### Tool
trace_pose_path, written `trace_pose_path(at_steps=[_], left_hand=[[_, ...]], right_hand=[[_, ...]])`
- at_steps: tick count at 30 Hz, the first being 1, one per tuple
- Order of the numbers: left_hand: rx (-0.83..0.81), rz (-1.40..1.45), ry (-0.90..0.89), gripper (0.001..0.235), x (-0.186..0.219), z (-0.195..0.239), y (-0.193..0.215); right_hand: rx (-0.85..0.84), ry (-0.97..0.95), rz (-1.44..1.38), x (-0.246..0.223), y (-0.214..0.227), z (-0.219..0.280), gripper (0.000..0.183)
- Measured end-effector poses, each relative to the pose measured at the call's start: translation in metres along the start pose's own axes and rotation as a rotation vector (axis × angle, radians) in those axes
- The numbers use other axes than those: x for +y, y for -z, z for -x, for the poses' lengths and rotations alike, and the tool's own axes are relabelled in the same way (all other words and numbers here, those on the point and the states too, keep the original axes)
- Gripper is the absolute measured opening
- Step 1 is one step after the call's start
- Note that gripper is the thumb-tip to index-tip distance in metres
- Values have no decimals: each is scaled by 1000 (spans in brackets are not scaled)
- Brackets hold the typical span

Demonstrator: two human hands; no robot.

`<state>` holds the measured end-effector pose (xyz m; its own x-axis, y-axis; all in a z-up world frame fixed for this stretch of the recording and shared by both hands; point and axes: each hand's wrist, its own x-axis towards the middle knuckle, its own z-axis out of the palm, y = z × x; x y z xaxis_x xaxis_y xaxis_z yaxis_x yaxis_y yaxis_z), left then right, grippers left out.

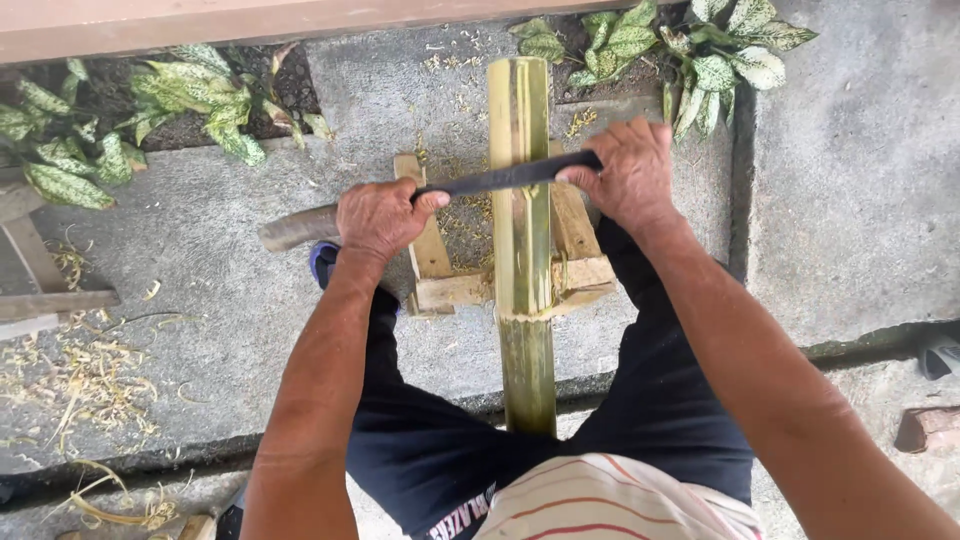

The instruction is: Scraping and shaving a bamboo pole using a machete.

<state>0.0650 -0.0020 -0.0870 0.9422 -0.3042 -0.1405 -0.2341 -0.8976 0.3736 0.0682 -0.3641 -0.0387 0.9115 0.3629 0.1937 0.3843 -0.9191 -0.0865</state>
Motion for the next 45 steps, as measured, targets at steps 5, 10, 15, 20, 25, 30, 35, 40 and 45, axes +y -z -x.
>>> trace_pose_path(at_steps=[5, 10, 15, 20, 25, 30, 35, 40, 45], left_hand=[[-125, -26, 24, 78, 12, 67, -12], [-168, -27, 40, 75, 30, 137, -10], [-22, 17, -36, 72, 33, 137, 1], [-152, -11, -1, 71, 17, 71, -5], [-339, -49, 208, 73, 18, -64, 36], [-55, -87, 113, 72, -10, -122, 31], [97, -151, 5, 78, -23, -103, 14], [-121, -99, 56, 77, -1, -36, 15], [-78, -54, -68, 79, 19, 85, -4]], right_hand=[[-317, -175, -14, -41, 18, 54, 67], [-139, -103, -82, -80, 38, 117, 62], [-44, -115, -130, -88, 41, 131, 58], [-180, -126, -47, -38, 8, 78, 64], [-174, -64, 37, 38, -7, -52, 65], [-45, 15, 3, 80, -30, -111, 66], [171, 166, 91, 76, -34, -104, 65], [-137, -34, 117, 20, -9, -41, 73], [-65, -34, 29, -48, 20, 80, 63]])
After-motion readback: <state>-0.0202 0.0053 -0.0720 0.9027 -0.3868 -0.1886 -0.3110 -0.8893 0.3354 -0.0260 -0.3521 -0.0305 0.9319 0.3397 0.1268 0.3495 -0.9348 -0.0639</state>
